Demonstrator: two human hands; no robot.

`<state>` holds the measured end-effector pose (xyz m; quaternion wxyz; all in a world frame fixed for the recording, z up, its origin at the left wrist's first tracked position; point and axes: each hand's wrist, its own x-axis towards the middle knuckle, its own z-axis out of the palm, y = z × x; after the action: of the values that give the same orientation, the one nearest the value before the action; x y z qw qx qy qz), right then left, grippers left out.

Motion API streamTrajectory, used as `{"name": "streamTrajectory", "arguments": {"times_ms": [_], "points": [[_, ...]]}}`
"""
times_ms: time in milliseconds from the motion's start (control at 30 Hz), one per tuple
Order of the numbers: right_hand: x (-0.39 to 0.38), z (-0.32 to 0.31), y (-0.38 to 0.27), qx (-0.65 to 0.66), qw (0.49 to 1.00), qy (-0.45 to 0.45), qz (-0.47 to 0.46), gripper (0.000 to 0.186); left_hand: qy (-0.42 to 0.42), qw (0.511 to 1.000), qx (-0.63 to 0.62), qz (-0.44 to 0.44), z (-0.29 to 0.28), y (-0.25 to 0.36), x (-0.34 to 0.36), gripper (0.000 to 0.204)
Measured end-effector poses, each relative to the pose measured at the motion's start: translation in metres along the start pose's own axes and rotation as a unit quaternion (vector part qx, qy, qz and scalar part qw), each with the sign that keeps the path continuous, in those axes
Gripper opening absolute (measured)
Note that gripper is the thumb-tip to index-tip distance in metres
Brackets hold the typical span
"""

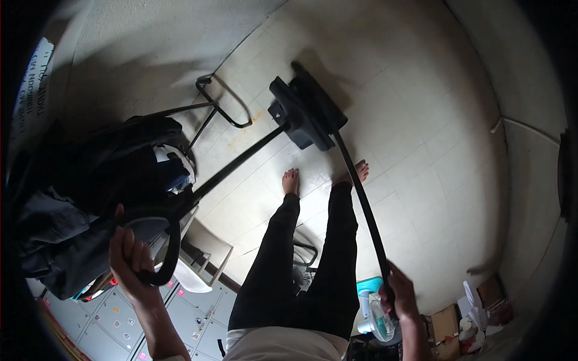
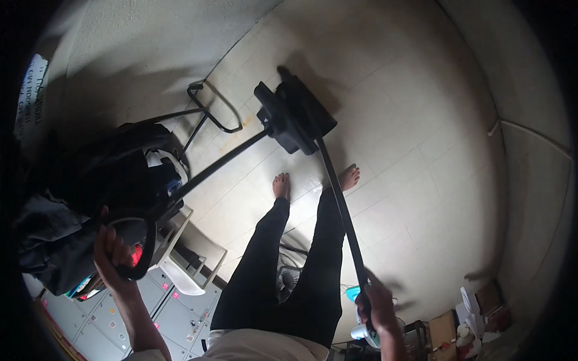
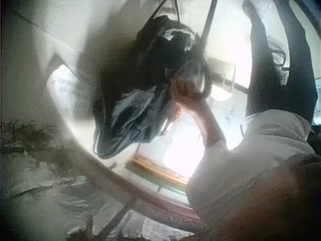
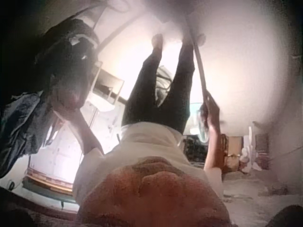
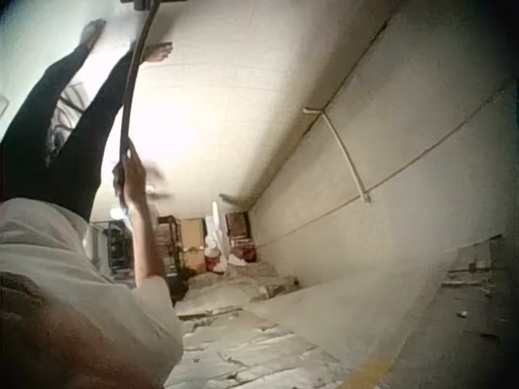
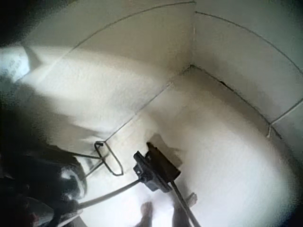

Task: The person sweeps the floor using a broom and a dustpan, moving a chair and picking up a fan cover by hand.

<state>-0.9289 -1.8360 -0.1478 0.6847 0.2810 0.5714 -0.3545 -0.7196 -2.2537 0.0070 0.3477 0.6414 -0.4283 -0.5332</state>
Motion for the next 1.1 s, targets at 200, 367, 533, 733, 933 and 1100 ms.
{"name": "streamTrajectory", "arguments": {"times_ms": [200, 367, 533, 733, 933, 1100], "points": [[-0.068, 0.043, 0.159, 0.016, 0.995, 0.095, -0.040, 0.057, -0.196, 0.952, -0.233, -0.001, 0.036, 0.044, 0.036, 0.046], [-0.102, 0.050, 0.230, 0.119, 0.988, 0.096, 0.032, 0.050, -0.263, 0.950, -0.167, 0.034, 0.059, 0.076, 0.054, 0.047], [-0.092, 0.056, 0.237, 0.140, 0.986, 0.029, 0.084, 0.048, -0.304, 0.948, -0.028, 0.086, 0.063, 0.115, 0.079, 0.047], [-0.048, 0.074, 0.233, 0.175, 0.973, -0.106, 0.108, 0.044, -0.350, 0.907, 0.181, 0.148, 0.065, 0.167, 0.116, 0.049], [0.051, 0.122, 0.152, 0.241, 0.945, -0.203, 0.087, 0.040, -0.392, 0.850, 0.297, 0.188, 0.068, 0.202, 0.152, 0.050], [0.092, 0.086, 0.131, 0.417, 0.876, -0.226, 0.084, 0.038, -0.416, 0.816, 0.342, 0.207, 0.070, 0.220, 0.176, 0.052]]}}
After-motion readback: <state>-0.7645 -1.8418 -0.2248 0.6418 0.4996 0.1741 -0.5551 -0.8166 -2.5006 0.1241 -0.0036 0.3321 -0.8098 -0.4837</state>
